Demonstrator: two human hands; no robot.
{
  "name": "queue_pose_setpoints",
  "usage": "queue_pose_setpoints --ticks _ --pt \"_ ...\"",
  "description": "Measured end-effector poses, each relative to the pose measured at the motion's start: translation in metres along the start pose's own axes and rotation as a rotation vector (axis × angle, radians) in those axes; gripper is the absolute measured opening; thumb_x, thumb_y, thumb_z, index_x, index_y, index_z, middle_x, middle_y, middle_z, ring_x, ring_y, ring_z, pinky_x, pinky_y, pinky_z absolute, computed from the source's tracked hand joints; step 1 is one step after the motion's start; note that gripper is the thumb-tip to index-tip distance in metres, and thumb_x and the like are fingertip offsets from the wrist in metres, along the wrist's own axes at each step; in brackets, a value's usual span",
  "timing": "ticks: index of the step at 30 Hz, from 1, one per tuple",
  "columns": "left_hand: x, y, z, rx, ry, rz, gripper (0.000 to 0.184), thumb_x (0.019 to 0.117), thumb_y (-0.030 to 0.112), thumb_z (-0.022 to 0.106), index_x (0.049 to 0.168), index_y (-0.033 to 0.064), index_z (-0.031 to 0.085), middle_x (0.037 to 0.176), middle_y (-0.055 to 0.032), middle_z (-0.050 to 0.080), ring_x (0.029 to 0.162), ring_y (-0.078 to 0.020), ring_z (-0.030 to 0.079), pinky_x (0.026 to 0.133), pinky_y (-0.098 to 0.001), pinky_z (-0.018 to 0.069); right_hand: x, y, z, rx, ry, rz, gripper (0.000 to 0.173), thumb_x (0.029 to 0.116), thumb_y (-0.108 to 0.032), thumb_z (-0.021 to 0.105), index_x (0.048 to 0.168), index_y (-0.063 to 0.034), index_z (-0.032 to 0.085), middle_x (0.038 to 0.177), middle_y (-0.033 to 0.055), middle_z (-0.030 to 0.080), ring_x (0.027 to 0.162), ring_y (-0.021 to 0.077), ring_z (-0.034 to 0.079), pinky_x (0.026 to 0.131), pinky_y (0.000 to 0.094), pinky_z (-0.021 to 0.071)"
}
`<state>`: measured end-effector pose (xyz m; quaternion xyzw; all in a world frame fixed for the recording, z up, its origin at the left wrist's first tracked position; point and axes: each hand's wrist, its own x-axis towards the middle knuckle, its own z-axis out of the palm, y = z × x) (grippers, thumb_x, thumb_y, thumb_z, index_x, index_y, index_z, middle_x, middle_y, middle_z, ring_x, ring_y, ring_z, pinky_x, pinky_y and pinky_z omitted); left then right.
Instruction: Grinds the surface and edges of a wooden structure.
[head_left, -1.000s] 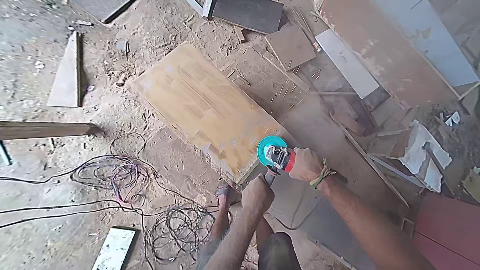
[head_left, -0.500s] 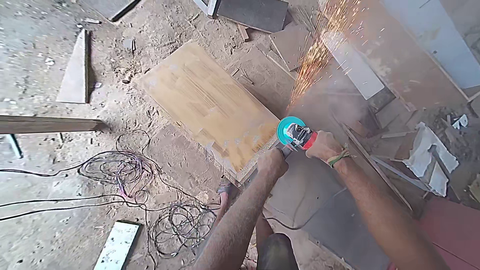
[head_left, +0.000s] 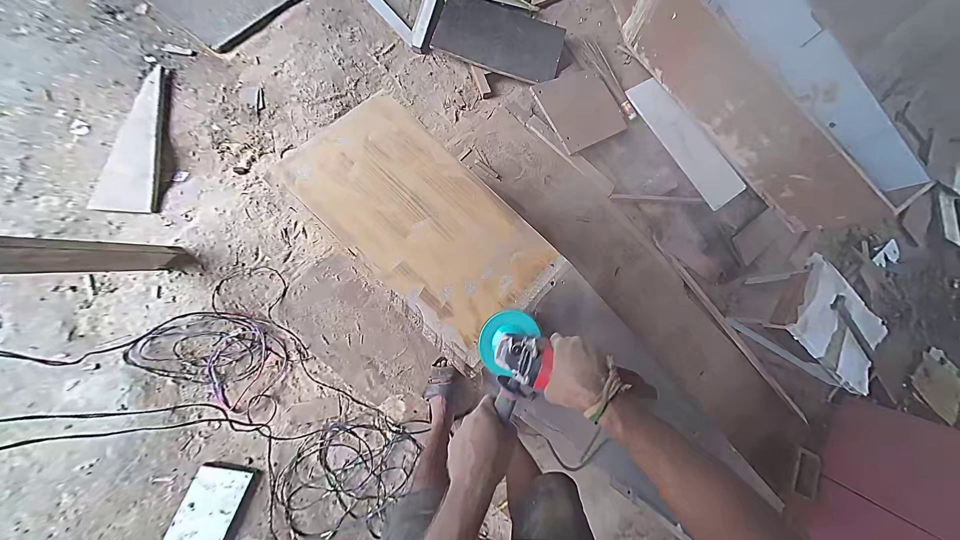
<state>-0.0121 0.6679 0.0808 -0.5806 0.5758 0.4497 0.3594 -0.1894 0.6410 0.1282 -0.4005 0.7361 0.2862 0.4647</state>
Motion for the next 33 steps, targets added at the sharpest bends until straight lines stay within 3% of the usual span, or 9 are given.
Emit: queue_pose_setpoints --ticks 5,13,25,29,33 --pt "-0.005 -0.007 0.016 -0.001 -0.029 -0.058 0.031 0.0902 0.037 0.067 0.115 0.0188 0.069 0.103 -0.0101 0.076 0.097 -0.0315 0.075 0.078 -0.0566 0.0591 0.0 0.0 0.008 -0.039 -0.045 -0.052 0.063 0.0713 -0.033 0.082 0.124 -0.0039 0.062 0.114 0.0172 0.071 0.108 0.0344 0.071 0.085 0.0544 0.0589" --pt "0.024 0.07 -0.036 0.04 -0.056 0.112 0.034 0.0866 0.032 0.067 0.116 0.0161 0.067 0.108 -0.0101 0.074 0.101 -0.031 0.073 0.08 -0.058 0.0586 0.017 0.039 -0.057 -0.003 0.054 0.099 0.062 0.0733 -0.034 0.083 0.123 -0.0028 0.064 0.118 0.0192 0.071 0.112 0.0356 0.07 0.09 0.0569 0.0577" --pt "0.041 0.167 -0.083 0.136 -0.043 0.29 0.033 0.0861 0.027 0.067 0.114 0.0088 0.066 0.113 -0.0143 0.072 0.107 -0.0335 0.071 0.08 -0.06 0.0577 0.036 0.094 -0.108 0.117 0.207 0.336 0.07 0.0683 -0.034 0.089 0.123 0.0012 0.063 0.122 0.0215 0.068 0.116 0.0362 0.068 0.094 0.0567 0.0564" --pt "0.037 0.156 -0.076 0.158 -0.03 0.315 0.033 0.0863 0.027 0.067 0.114 0.0089 0.067 0.114 -0.0149 0.072 0.108 -0.0345 0.071 0.081 -0.0605 0.0575 0.028 0.092 -0.094 0.159 0.192 0.357 0.072 0.0675 -0.031 0.09 0.125 0.0015 0.062 0.123 0.0215 0.068 0.118 0.0358 0.067 0.095 0.0565 0.0559" --pt "0.019 0.097 -0.048 0.136 -0.028 0.178 0.034 0.0849 0.03 0.067 0.115 0.0143 0.068 0.11 -0.0119 0.074 0.104 -0.0328 0.072 0.08 -0.059 0.0581 0.021 0.068 -0.048 0.123 0.138 0.213 0.069 0.0672 -0.035 0.087 0.125 -0.0035 0.066 0.119 0.0195 0.071 0.113 0.0357 0.07 0.092 0.0583 0.0577"
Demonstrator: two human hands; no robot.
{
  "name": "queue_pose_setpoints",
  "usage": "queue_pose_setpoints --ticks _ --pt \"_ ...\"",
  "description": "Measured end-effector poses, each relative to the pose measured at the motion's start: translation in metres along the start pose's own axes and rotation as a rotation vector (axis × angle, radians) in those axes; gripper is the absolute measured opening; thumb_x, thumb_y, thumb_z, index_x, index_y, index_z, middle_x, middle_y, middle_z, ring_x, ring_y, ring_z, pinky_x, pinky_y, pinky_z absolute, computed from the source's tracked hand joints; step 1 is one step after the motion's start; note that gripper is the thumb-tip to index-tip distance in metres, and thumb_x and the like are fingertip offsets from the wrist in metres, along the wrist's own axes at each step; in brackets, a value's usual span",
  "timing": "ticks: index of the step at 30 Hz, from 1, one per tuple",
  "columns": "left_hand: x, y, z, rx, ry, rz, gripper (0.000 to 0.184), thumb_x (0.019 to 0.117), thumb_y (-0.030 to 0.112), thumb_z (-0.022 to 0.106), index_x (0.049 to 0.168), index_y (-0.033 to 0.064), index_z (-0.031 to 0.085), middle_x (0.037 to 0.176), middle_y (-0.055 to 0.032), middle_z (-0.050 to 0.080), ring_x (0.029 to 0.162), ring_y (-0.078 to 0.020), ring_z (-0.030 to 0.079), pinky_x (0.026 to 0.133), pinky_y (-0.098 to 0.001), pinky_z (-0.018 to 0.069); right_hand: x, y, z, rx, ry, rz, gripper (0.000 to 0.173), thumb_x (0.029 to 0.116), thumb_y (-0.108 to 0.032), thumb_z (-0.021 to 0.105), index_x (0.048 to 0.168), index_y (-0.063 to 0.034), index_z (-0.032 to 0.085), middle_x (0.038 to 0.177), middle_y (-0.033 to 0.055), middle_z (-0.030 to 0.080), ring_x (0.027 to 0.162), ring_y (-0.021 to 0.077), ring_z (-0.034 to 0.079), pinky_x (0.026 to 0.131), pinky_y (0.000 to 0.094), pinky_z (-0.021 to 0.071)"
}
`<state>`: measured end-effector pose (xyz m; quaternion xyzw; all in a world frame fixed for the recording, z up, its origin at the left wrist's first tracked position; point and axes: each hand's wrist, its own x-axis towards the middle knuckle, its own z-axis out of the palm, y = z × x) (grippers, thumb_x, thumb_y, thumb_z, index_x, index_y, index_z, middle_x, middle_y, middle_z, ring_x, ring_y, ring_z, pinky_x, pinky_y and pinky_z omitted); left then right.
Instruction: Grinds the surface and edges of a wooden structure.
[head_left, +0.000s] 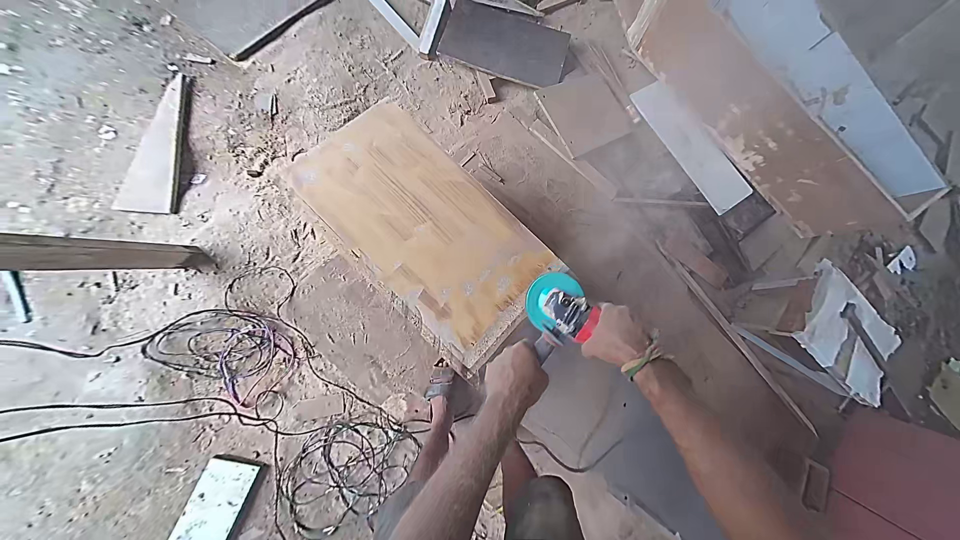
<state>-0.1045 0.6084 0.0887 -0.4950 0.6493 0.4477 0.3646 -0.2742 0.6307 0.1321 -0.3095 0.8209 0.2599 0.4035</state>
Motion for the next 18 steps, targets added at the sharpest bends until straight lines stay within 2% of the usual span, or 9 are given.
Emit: queue_pose_setpoints --ticks 4,8,11,18 --pt "-0.026 -0.063 0.049 -0.063 0.008 -0.165 0.035 0.0888 0.035 0.067 0.119 0.0176 0.068 0.107 -0.0116 0.075 0.099 -0.033 0.074 0.079 -0.0584 0.0589 -0.031 -0.034 0.045 -0.062 -0.119 -0.177 0.066 0.0716 -0.035 0.083 0.127 -0.0033 0.063 0.118 0.0189 0.071 0.11 0.0359 0.07 0.089 0.0574 0.0585" --pt "-0.045 -0.095 0.086 -0.135 0.011 -0.25 0.033 0.0884 0.036 0.068 0.115 0.0167 0.069 0.104 -0.0122 0.076 0.098 -0.0334 0.074 0.079 -0.0582 0.0588 -0.046 -0.049 0.07 -0.129 -0.199 -0.287 0.066 0.0723 -0.036 0.082 0.126 -0.0028 0.062 0.116 0.0179 0.071 0.109 0.0349 0.07 0.087 0.0551 0.0587" --pt "-0.04 -0.089 0.084 -0.15 0.006 -0.242 0.032 0.0887 0.035 0.068 0.114 0.0169 0.069 0.104 -0.0112 0.076 0.098 -0.0329 0.074 0.079 -0.0573 0.0588 -0.039 -0.048 0.064 -0.136 -0.198 -0.291 0.064 0.072 -0.034 0.082 0.124 -0.0029 0.062 0.116 0.0179 0.071 0.109 0.035 0.071 0.087 0.0555 0.0586" --pt "-0.002 -0.031 0.022 -0.066 -0.016 -0.092 0.033 0.0863 0.033 0.067 0.115 0.0172 0.068 0.107 -0.0101 0.075 0.101 -0.0308 0.073 0.08 -0.0579 0.0585 -0.01 -0.025 0.004 -0.098 -0.099 -0.133 0.063 0.073 -0.034 0.083 0.125 -0.004 0.064 0.118 0.0179 0.071 0.112 0.0349 0.07 0.09 0.0561 0.0582"
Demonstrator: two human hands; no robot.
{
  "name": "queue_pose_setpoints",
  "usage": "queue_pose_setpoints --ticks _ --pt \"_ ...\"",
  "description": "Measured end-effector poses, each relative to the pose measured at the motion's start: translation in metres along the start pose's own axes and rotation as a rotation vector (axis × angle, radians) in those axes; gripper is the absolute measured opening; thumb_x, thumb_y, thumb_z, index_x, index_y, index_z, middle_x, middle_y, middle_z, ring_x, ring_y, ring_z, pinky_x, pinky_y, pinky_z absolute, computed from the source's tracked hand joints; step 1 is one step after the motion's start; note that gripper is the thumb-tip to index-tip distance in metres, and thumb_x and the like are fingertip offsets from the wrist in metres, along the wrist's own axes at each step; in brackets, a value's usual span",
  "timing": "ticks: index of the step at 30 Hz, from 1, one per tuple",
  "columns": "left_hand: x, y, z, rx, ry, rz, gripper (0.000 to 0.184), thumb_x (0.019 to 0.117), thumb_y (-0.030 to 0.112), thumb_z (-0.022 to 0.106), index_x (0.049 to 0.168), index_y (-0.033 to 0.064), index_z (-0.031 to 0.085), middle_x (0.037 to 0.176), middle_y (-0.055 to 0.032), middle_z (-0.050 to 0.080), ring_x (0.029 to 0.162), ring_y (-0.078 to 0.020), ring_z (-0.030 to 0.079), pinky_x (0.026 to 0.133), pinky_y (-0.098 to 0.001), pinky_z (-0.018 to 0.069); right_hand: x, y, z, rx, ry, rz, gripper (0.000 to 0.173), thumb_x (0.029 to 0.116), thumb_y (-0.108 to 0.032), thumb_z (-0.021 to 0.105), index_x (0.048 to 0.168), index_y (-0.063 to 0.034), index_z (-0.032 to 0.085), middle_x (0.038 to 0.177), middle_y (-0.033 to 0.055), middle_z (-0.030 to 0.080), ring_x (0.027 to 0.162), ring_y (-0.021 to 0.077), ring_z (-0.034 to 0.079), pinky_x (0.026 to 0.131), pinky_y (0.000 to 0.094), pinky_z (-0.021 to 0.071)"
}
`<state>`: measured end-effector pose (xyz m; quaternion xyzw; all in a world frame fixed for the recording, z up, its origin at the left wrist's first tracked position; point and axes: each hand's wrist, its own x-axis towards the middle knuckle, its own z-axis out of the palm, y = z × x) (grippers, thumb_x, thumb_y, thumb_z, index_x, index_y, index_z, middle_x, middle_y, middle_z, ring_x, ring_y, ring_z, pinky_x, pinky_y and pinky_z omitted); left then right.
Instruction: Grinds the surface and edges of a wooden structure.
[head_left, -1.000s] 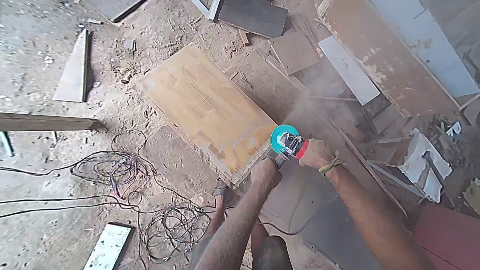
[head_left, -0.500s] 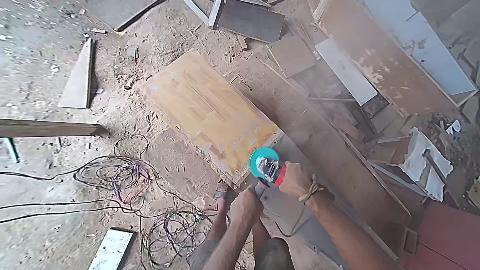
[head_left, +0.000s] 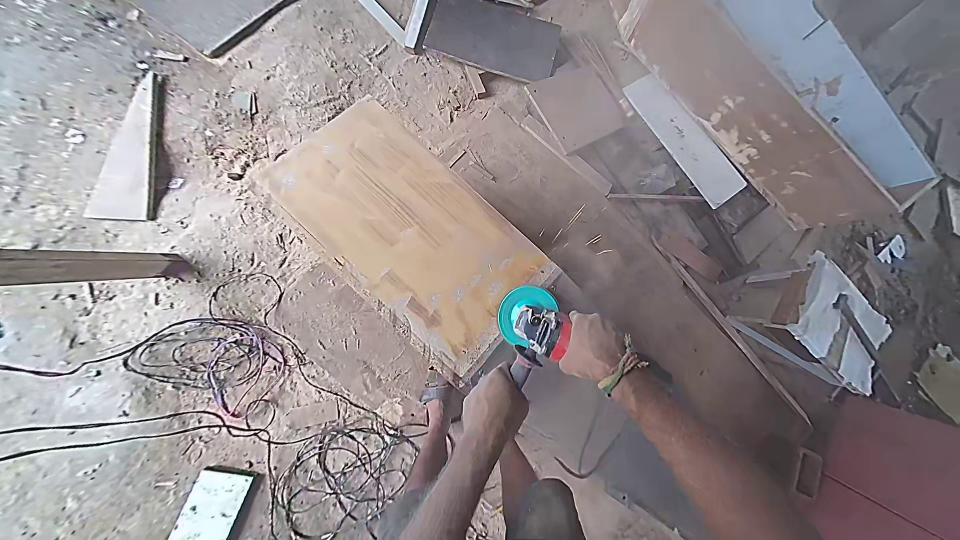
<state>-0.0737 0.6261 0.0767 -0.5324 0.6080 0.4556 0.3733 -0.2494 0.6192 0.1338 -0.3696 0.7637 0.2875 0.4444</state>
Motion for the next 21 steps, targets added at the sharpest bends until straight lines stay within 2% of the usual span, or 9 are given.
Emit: queue_pose_setpoints --ticks 7,11,13,18,21 --pt "0.013 0.057 -0.027 0.068 -0.035 0.119 0.033 0.0828 0.028 0.068 0.112 0.0142 0.067 0.108 -0.011 0.074 0.102 -0.031 0.073 0.078 -0.0575 0.0587 0.018 0.041 -0.025 0.056 0.082 0.133 0.065 0.068 -0.034 0.087 0.122 -0.0038 0.066 0.118 0.0183 0.071 0.113 0.0338 0.07 0.091 0.056 0.0578" --pt "0.019 0.082 -0.043 0.134 -0.014 0.173 0.035 0.0831 0.029 0.069 0.113 0.0118 0.068 0.113 -0.0131 0.073 0.107 -0.0333 0.072 0.08 -0.0594 0.0582 0.022 0.055 -0.036 0.16 0.123 0.21 0.067 0.0666 -0.029 0.09 0.122 -0.0014 0.064 0.119 0.0193 0.07 0.114 0.0338 0.069 0.093 0.0548 0.0577" --pt "0.02 0.086 -0.047 0.161 -0.003 0.192 0.035 0.083 0.028 0.069 0.113 0.0112 0.068 0.114 -0.0138 0.073 0.107 -0.0344 0.071 0.08 -0.0602 0.0577 0.021 0.057 -0.037 0.205 0.121 0.235 0.068 0.0667 -0.028 0.091 0.123 0.0 0.063 0.12 0.0199 0.069 0.114 0.0341 0.068 0.093 0.054 0.0572" --pt "0.011 0.085 -0.057 0.214 0.017 0.221 0.032 0.0842 0.027 0.069 0.111 0.0087 0.068 0.115 -0.0148 0.072 0.108 -0.0347 0.071 0.081 -0.0605 0.0569 0.024 0.061 -0.022 0.236 0.122 0.292 0.079 0.0641 -0.037 0.092 0.127 0.0003 0.061 0.119 0.0197 0.07 0.113 0.0336 0.07 0.093 0.0543 0.0574" --pt "0.009 0.075 -0.062 0.239 0.028 0.209 0.033 0.0852 0.026 0.068 0.113 0.0077 0.068 0.115 -0.0156 0.072 0.108 -0.0355 0.071 0.082 -0.0608 0.057 0.026 0.053 -0.011 0.276 0.136 0.279 0.078 0.0637 -0.037 0.092 0.125 0.0002 0.062 0.118 0.0184 0.071 0.112 0.0324 0.07 0.093 0.0529 0.0577"
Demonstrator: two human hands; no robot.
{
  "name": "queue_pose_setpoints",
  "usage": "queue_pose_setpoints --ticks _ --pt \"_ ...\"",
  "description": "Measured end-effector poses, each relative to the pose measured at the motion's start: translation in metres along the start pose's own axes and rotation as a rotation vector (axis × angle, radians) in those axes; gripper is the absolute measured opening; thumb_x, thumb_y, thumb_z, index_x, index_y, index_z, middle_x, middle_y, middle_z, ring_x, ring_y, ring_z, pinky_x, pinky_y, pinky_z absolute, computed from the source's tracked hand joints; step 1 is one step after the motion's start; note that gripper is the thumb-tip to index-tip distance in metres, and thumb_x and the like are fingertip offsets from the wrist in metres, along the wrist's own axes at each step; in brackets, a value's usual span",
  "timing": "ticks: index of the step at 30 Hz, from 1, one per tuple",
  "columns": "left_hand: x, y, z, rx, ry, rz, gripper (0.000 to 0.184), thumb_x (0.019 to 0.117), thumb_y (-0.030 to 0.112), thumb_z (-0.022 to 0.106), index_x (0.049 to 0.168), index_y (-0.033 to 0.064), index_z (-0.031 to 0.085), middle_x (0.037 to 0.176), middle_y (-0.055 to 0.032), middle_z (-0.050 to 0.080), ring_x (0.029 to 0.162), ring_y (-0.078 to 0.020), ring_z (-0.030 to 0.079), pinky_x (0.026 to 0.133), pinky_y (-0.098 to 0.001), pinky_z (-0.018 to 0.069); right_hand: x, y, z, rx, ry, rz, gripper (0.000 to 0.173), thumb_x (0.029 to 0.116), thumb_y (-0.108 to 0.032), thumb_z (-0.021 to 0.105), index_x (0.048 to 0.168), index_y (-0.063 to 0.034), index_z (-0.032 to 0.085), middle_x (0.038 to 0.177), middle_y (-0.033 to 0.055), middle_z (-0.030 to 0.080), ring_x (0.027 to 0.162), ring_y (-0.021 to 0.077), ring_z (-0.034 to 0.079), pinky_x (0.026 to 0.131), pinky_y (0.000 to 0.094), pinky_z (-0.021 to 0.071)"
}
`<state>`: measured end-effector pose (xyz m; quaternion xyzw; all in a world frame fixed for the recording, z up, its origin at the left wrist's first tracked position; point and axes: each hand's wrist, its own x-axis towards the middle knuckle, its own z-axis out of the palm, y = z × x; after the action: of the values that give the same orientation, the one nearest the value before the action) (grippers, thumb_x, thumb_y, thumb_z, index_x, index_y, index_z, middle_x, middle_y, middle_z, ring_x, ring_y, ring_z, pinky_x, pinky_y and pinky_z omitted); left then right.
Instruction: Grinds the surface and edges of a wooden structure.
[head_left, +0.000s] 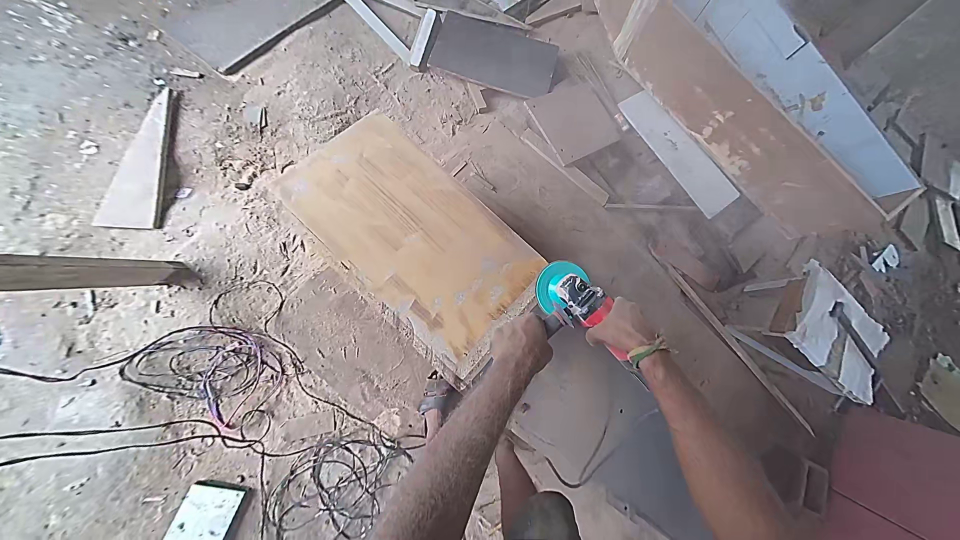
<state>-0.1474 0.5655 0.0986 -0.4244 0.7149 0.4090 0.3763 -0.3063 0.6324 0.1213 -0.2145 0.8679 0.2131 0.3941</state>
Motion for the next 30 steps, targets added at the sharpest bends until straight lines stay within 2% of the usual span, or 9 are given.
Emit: queue_pose_setpoints --ticks 5,7,13,16,18,20,24,26,30 --pt "-0.006 -0.013 -0.004 -0.001 -0.008 -0.017 0.029 0.0863 0.027 0.067 0.108 0.0079 0.069 0.113 -0.0151 0.072 0.108 -0.0345 0.071 0.082 -0.0597 0.057 -0.005 -0.013 0.0 -0.049 -0.035 -0.031 0.078 0.0646 -0.041 0.091 0.125 -0.0004 0.063 0.117 0.0189 0.071 0.112 0.0335 0.07 0.093 0.0562 0.0567" --pt "-0.009 -0.014 -0.003 -0.006 -0.032 -0.006 0.031 0.0863 0.027 0.068 0.111 0.0077 0.068 0.115 -0.0156 0.072 0.109 -0.0352 0.07 0.083 -0.0608 0.0568 -0.009 -0.011 -0.001 -0.077 -0.048 -0.027 0.079 0.0638 -0.043 0.091 0.124 -0.0002 0.063 0.116 0.0195 0.071 0.111 0.0343 0.07 0.091 0.0576 0.0565" --pt "-0.004 -0.007 0.01 -0.029 -0.047 0.008 0.036 0.0826 0.027 0.071 0.113 0.0072 0.068 0.117 -0.0159 0.072 0.109 -0.035 0.071 0.083 -0.0602 0.0579 -0.005 0.002 0.004 -0.025 -0.037 0.001 0.077 0.0621 -0.036 0.093 0.123 0.0004 0.063 0.115 0.019 0.071 0.109 0.0331 0.07 0.09 0.0537 0.0581" --pt "-0.001 -0.009 -0.002 -0.027 -0.051 0.0 0.037 0.0856 0.027 0.069 0.116 0.0073 0.066 0.117 -0.0164 0.072 0.11 -0.0358 0.07 0.084 -0.061 0.0571 -0.001 -0.008 -0.003 -0.022 -0.041 -0.012 0.077 0.0641 -0.035 0.092 0.125 0.0006 0.062 0.117 0.0199 0.07 0.11 0.0342 0.07 0.091 0.055 0.0578" --pt "0.002 -0.007 -0.011 -0.015 -0.043 0.013 0.035 0.0858 0.028 0.069 0.113 0.0067 0.067 0.115 -0.017 0.072 0.109 -0.0365 0.07 0.083 -0.0617 0.0566 -0.001 -0.013 -0.011 -0.022 -0.043 -0.008 0.078 0.0651 -0.035 0.092 0.126 0.001 0.06 0.118 0.0201 0.07 0.111 0.0344 0.07 0.091 0.0553 0.0575" --pt "0.001 -0.004 -0.007 -0.014 -0.049 0.037 0.035 0.0843 0.027 0.069 0.112 0.0068 0.067 0.115 -0.0168 0.072 0.108 -0.0368 0.071 0.083 -0.0618 0.057 -0.002 -0.005 -0.009 -0.017 -0.041 0.005 0.078 0.064 -0.035 0.092 0.125 0.0014 0.061 0.116 0.0202 0.07 0.11 0.0341 0.07 0.09 0.0551 0.0577" --pt "-0.006 0.011 0.025 -0.005 -0.108 0.032 0.033 0.0833 0.029 0.07 0.109 0.0089 0.069 0.114 -0.0148 0.073 0.107 -0.0357 0.071 0.08 -0.0607 0.0578 0.0 0.033 0.015 -0.008 -0.068 0.036 0.082 0.0637 -0.037 0.093 0.128 0.0022 0.061 0.121 0.0213 0.069 0.114 0.0349 0.069 0.095 0.0546 0.0566" --pt "-0.002 0.02 0.03 0.027 -0.08 0.05 0.03 0.0832 0.028 0.07 0.107 0.01 0.069 0.112 -0.0138 0.073 0.105 -0.0348 0.072 0.078 -0.0593 0.0579 0.002 0.044 0.018 0.012 -0.043 0.065 0.08 0.0639 -0.039 0.092 0.126 0.0013 0.062 0.118 0.0197 0.071 0.112 0.0338 0.07 0.094 0.0532 0.0573" --pt "0.0 0.023 0.032 0.064 0.01 0.041 0.034 0.0846 0.02 0.067 0.117 0.0103 0.064 0.111 -0.014 0.073 0.104 -0.0354 0.072 0.078 -0.0579 0.0581 0.009 0.053 0.028 0.055 0.045 -0.007 0.075 0.064 -0.046 0.09 0.12 -0.0023 0.066 0.109 0.0164 0.073 0.105 0.0317 0.072 0.09 0.0542 0.0582"
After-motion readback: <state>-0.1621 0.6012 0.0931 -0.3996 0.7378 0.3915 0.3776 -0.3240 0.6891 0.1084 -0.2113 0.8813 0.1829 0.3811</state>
